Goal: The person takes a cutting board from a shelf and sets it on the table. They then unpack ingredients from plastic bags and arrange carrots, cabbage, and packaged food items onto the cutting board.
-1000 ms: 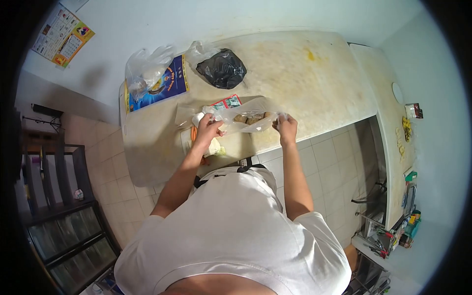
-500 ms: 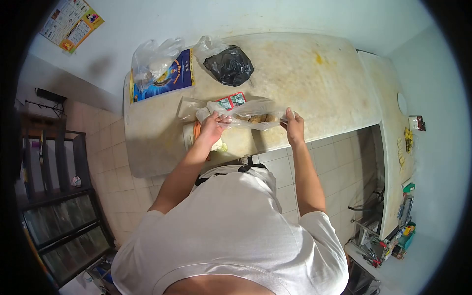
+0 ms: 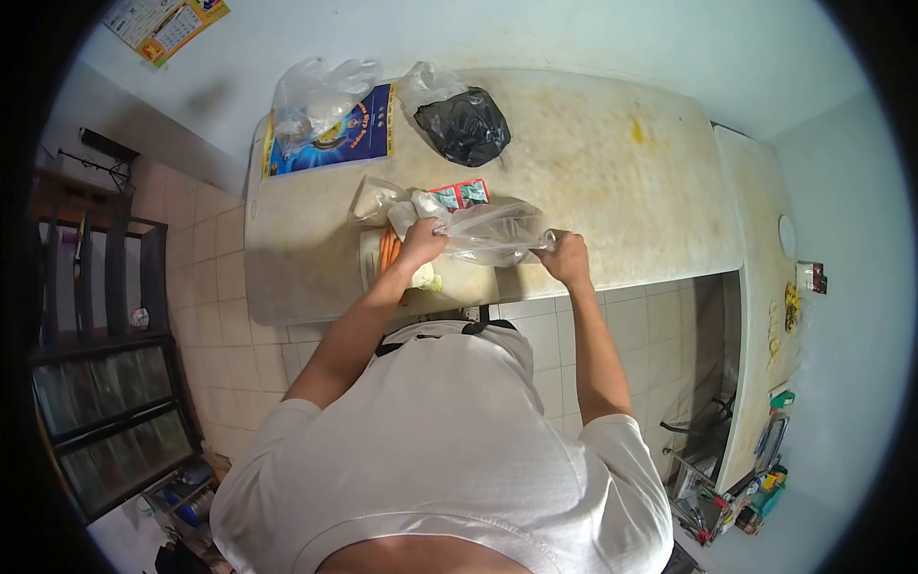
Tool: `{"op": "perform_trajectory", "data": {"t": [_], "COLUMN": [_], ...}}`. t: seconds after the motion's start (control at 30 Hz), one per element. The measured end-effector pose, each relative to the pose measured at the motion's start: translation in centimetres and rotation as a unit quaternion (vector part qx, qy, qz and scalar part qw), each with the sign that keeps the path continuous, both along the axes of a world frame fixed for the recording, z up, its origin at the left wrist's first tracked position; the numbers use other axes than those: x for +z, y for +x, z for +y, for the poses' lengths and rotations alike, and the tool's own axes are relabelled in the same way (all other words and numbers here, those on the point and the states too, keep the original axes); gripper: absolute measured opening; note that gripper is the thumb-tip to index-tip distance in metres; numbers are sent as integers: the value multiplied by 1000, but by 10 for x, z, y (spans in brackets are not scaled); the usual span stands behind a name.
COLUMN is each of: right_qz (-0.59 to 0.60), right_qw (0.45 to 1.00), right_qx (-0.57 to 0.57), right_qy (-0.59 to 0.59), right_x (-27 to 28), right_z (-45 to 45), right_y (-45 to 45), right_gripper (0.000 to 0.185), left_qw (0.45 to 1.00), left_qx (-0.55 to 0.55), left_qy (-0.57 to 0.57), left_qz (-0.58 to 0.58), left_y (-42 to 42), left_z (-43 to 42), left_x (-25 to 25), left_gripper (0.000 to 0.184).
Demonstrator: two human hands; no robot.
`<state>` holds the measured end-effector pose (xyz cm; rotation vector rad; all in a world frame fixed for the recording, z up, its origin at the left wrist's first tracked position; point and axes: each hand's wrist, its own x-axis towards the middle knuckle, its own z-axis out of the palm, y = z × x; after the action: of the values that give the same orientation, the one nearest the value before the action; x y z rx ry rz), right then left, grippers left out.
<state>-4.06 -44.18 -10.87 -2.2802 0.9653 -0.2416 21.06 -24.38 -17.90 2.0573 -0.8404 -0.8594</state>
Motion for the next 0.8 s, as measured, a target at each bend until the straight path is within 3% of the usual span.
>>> {"op": "perform_trajectory", "data": {"t": [0.03, 0.07, 0.13, 0.17, 0.27, 0.3, 0.37, 0.47, 0.6, 0.63, 0.7, 0.73, 0.8], "right_qz": [1, 0, -1, 43, 3, -70, -207, -314, -249, -231, -228, -225, -300], "right_qw": [999, 996, 987, 996, 998, 979, 862, 676, 641, 631, 621, 613, 578], "right_qx": [-14, -27, -56, -32, -70, -132, -245, -355, -340, -334, -268, -234, -227], "right_qy": [47, 80, 149, 78, 2, 138, 393, 563, 642, 660, 701, 720, 724], "right_x": [5, -1, 1, 6, -17, -22, -31, -43, -44, -44, -50, -54, -60], "right_z": [0, -8, -17, -22, -28, -29, -36, -46, -34, -33, -31, -31, -36], "right_y": [3, 0, 0, -9, -13, -12, -10, -7, -6, -7, -13, -15, -16], "right_gripper": [26, 25, 24, 23, 18, 16, 14, 11, 19, 23, 26, 28, 31], "left_qw": [999, 991, 894, 860, 758, 714, 700, 689, 656, 656, 656, 651, 640], "left_qx": [9, 80, 214, 246, 319, 308, 319, 341, 310, 322, 348, 331, 294], "left_qy": [16, -21, -92, -111, -157, -203, -156, -121, -190, -201, -225, -239, -267], "left_qz": [-35, 108, 382, 434, 548, 595, 620, 628, 662, 652, 631, 640, 657], "left_y": [-1, 1, 6, 7, -8, -13, -18, -13, 4, 3, 1, 3, 3], "left_z": [2, 3, 8, 12, 3, 0, -8, -12, -14, -18, -27, -27, -27], "left_x": [8, 1, -12, -18, -14, -15, -17, -46, -59, -42, -16, -27, -31], "left_gripper": [23, 20, 15, 12, 11, 7, 5, 8, 12, 13, 16, 16, 19]}}
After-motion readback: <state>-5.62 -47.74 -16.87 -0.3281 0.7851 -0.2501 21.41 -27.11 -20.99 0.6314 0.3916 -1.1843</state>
